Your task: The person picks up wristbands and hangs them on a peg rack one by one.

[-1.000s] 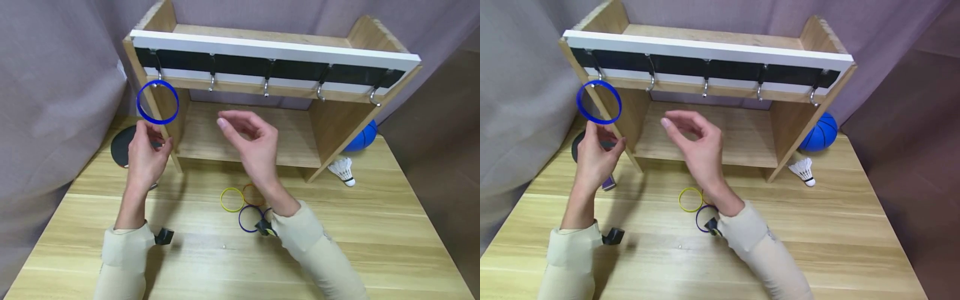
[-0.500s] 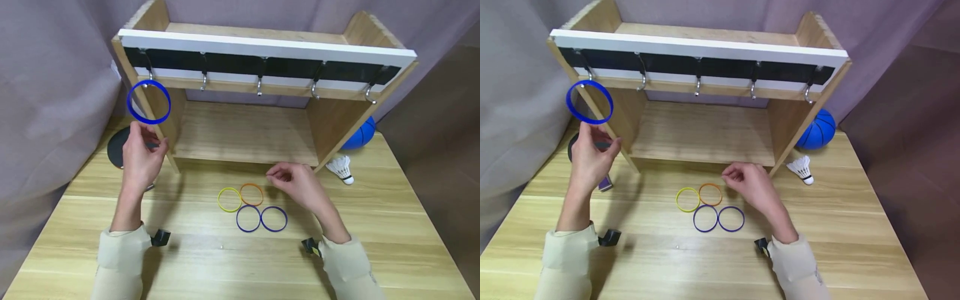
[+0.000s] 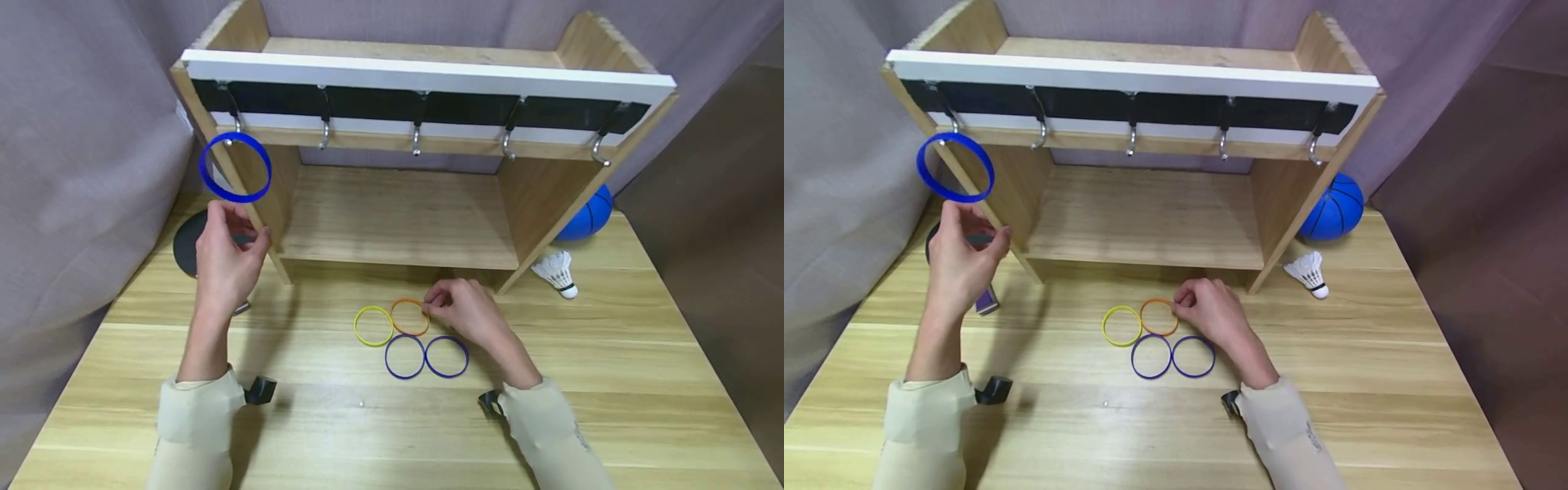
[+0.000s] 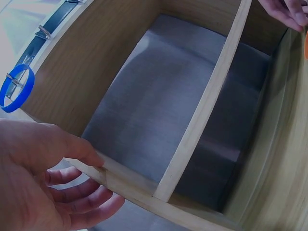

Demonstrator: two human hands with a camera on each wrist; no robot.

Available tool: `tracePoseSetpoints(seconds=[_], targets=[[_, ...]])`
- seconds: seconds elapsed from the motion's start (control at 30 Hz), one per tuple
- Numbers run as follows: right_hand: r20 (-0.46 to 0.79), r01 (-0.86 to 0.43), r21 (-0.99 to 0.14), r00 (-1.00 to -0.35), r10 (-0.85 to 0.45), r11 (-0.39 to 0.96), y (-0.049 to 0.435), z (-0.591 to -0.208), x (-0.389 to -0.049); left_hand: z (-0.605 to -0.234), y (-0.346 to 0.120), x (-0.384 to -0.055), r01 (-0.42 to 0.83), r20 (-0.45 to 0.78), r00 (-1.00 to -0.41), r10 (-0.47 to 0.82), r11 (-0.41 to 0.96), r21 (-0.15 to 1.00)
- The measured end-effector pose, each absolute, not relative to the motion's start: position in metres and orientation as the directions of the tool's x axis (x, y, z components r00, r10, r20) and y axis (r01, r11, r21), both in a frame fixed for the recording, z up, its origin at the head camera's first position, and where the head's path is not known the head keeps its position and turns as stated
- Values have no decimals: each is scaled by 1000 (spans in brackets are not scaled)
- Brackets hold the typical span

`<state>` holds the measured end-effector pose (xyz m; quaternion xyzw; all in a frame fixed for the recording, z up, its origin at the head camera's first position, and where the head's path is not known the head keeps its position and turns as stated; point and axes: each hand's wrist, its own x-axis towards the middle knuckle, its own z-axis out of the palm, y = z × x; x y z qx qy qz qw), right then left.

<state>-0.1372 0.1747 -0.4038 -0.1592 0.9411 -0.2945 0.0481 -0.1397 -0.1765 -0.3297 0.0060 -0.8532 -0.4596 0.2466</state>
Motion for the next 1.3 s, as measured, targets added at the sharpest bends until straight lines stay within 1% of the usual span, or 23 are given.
tracePoseSetpoints(seconds=[0.13,0.33,0.63,0.77,1.07,1.2,1.3], targets=[[-26,-247,-579,-947,-320,777,173,-407,-138,-330,-177,-140,215,416,-878,-238,580,786],[-28,-244,-576,-948,-317,780,171,-411,-139,-331,-178,-139,203,404,-884,-236,586,784],[87,-284,-636,-950,-299,718,171,-400,-134,-331,-178,-139,206,406,-883,-233,585,784],[114,-295,-663,-948,-296,688,170,-393,-133,-330,-178,-139,205,408,-883,-231,592,779],[154,-336,-678,-934,-321,653,164,-383,-130,-331,-177,-140,208,408,-882,-235,583,786],[211,-394,-708,-910,-357,586,148,-365,-129,-331,-177,-140,211,411,-882,-232,585,783],[290,-456,-743,-879,-379,490,130,-344,-128,-332,-177,-141,210,409,-883,-229,588,781]])
